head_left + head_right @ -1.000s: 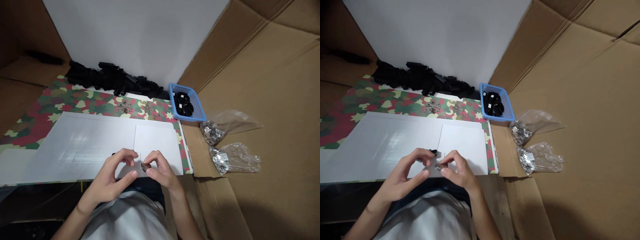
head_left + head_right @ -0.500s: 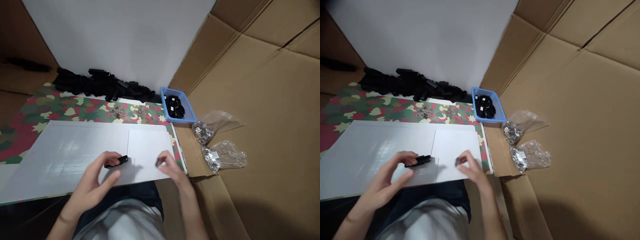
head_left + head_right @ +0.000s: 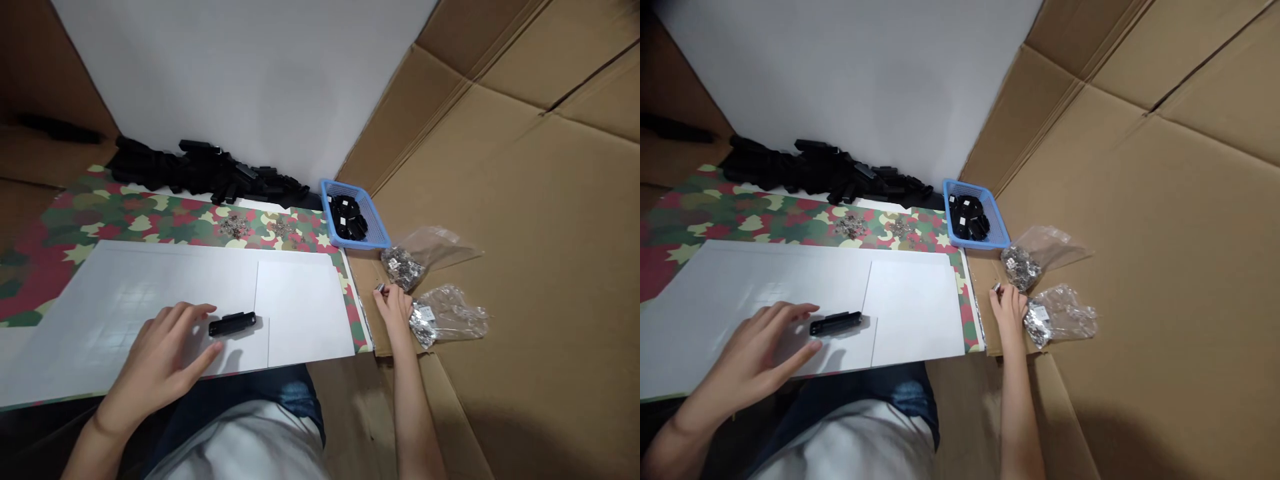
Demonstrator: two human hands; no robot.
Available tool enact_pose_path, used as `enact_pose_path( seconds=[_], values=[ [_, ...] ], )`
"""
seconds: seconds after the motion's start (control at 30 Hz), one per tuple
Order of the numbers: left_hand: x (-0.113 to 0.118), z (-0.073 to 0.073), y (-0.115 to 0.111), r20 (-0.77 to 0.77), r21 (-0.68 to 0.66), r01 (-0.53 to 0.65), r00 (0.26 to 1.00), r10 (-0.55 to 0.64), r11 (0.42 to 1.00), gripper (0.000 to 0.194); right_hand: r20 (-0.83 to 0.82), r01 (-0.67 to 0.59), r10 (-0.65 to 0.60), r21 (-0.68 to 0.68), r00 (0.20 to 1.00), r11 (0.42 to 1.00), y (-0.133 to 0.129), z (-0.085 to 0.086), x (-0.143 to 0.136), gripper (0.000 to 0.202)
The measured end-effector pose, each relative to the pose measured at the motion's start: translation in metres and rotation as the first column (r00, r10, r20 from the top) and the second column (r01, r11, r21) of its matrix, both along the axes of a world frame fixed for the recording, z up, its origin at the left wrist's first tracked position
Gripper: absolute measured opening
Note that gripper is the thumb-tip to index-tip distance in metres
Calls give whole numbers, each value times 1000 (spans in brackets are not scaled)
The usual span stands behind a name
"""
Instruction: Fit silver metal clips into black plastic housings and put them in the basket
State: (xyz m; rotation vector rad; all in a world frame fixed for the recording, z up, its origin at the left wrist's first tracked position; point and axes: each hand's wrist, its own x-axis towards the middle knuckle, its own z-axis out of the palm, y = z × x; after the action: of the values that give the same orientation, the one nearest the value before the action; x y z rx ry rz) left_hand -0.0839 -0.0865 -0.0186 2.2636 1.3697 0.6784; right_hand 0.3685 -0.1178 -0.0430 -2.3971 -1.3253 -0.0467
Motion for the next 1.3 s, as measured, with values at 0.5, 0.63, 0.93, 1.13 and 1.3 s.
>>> enact_pose_path(
  seconds=[0.5,0.63,0.93,1.13,1.3],
  values=[
    [13,15,4,52,-173,108,994,-100,979,12,-43,-157,198,451,979,878,-19,21,-92,30],
    [27,36,-5,219,-180,249,953,-208,952,14,-402,-613,664,267,630,744,-10,43,-174,31],
    [43,63,-21,423,-159,338,872,-246,928,21,-793,-842,607,288,57,455,-5,55,-198,53],
    [50,65,-21,526,-158,355,820,-226,921,28,-828,-703,552,447,-93,552,-15,34,-203,55],
    [46,65,-24,535,-234,298,834,-134,925,15,-705,-655,706,501,70,565,-18,37,-199,43]
  ],
)
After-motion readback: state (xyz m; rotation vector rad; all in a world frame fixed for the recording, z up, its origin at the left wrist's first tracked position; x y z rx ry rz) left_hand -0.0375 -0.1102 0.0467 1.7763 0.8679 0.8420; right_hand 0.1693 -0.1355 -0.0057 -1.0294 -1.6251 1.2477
